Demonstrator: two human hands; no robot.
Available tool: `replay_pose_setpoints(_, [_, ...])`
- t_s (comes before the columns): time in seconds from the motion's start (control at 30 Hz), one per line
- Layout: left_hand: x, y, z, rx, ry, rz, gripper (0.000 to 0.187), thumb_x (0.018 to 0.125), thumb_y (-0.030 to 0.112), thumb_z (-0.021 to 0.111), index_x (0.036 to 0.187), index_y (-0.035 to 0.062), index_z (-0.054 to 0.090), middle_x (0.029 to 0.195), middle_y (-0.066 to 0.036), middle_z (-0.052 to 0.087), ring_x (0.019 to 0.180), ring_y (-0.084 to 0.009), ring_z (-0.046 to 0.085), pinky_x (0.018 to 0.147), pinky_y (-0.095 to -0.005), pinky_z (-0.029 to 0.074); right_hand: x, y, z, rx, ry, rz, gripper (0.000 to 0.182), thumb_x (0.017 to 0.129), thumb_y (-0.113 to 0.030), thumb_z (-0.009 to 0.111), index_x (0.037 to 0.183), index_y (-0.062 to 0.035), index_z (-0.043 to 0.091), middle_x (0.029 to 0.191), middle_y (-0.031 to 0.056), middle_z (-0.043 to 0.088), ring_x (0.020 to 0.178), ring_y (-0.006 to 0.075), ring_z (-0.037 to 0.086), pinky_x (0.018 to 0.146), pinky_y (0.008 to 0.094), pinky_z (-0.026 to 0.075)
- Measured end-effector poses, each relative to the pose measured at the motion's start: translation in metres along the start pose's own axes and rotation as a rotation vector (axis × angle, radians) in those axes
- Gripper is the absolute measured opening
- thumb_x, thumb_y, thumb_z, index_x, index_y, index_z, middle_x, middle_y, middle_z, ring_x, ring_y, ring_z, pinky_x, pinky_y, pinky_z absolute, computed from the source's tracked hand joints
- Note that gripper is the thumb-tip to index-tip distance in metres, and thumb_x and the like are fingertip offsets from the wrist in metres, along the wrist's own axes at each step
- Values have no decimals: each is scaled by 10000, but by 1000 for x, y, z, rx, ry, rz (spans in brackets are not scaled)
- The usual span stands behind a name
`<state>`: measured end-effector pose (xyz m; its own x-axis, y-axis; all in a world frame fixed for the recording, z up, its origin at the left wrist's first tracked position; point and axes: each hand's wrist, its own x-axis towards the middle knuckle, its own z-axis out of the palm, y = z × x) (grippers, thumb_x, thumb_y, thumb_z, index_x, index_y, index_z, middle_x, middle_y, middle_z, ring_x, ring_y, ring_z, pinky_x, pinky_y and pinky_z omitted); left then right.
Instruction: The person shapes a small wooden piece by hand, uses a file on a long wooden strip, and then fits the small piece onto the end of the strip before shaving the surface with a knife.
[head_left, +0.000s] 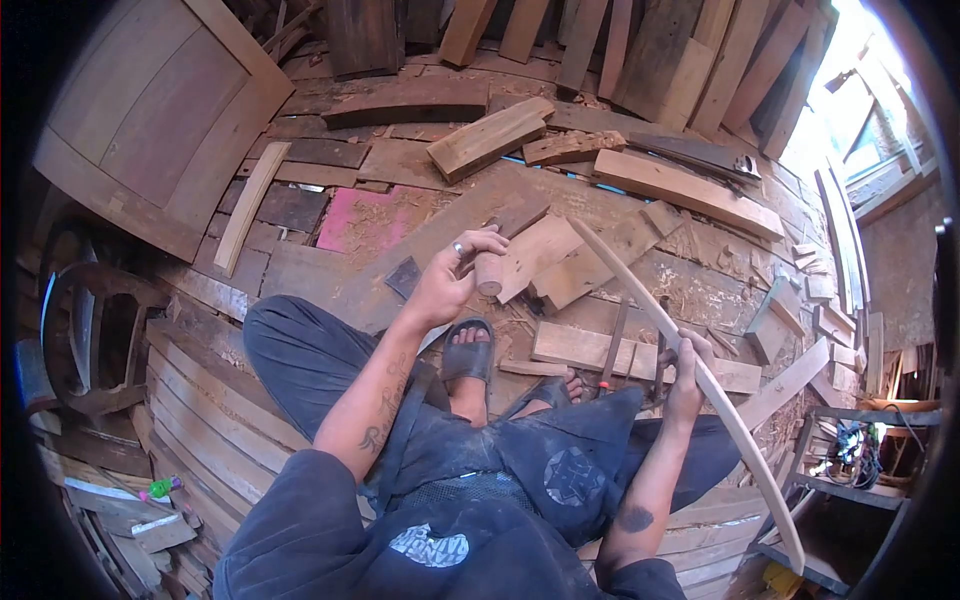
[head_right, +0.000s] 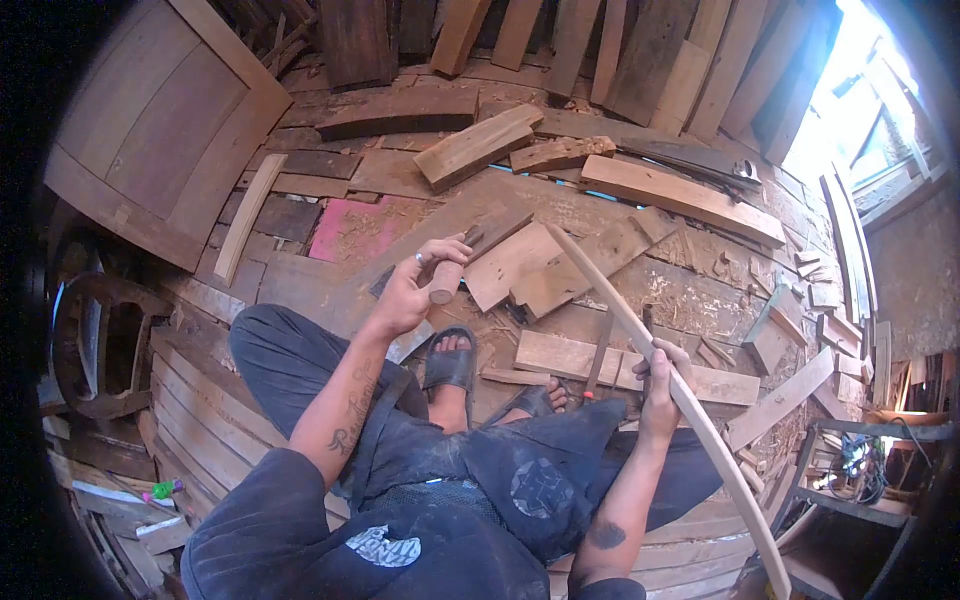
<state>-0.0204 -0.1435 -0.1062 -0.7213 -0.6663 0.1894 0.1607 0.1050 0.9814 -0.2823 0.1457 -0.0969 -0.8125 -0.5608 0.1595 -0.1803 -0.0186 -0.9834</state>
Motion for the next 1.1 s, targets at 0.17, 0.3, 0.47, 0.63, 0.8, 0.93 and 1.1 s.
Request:
replay_pose_setpoints(0.17, [-1,-6,-1,-31,0,-13,247,926,121,745,1161,84,682,1298,-49,654,1445,-251,444,1186,-407,353,-1,0,3,17,58,20,280,1043,-251,615,1161,-4,674,857,57,670,714,104,626,610,233,454])
replay_pose_setpoints(0.3, [-1,0,0,-49,-7,-22,258,928,140,752,1167,75,679,1299,-61,653,1426,-253,469,1186,-404,354,-2,-7,6,14,64,34,269,1045,-251,611,1153,-13,674,857,55,670,712,103,623,610,236,453])
replay_pose_setpoints(0.47, [-2,1,-1,-41,4,-47,271,948,151,738,1198,73,669,1292,-64,656,1362,-243,525,1174,-404,369,-1,-1,-2,15,26,46,240,1049,-224,578,1090,-13,685,862,56,661,772,125,627,694,281,474])
replay_pose_setpoints(0.63, [-1,10,0,133,77,-164,364,1002,227,713,1312,61,620,1254,-52,653,1228,-163,593,1091,-348,450,3,17,-13,-8,24,-149,235,1053,-199,536,951,-10,631,977,92,657,889,197,634,871,358,480])
replay_pose_setpoints(0.8, [0,4,3,43,141,-198,432,1020,257,691,1383,49,583,1244,-72,672,1200,-168,609,1077,-364,462,0,7,-3,227,85,-104,147,1073,-164,514,1095,-33,578,1021,119,661,834,198,641,841,367,529])
replay_pose_setpoints(0.93, [-1,5,2,161,146,-208,431,1016,257,696,1380,55,583,1226,-72,680,1166,-168,621,1058,-367,474,-2,-10,7,173,115,-127,188,1088,-123,488,1256,-39,479,937,103,625,642,144,580,637,297,523])
replay_pose_setpoints(1.1, [-2,-3,-2,143,162,-211,449,1008,248,709,1380,29,589,1218,-82,689,1169,-170,626,1057,-355,477,-2,-25,12,139,147,-205,316,1076,-82,509,1375,-35,419,817,35,530,542,72,468,490,216,425])
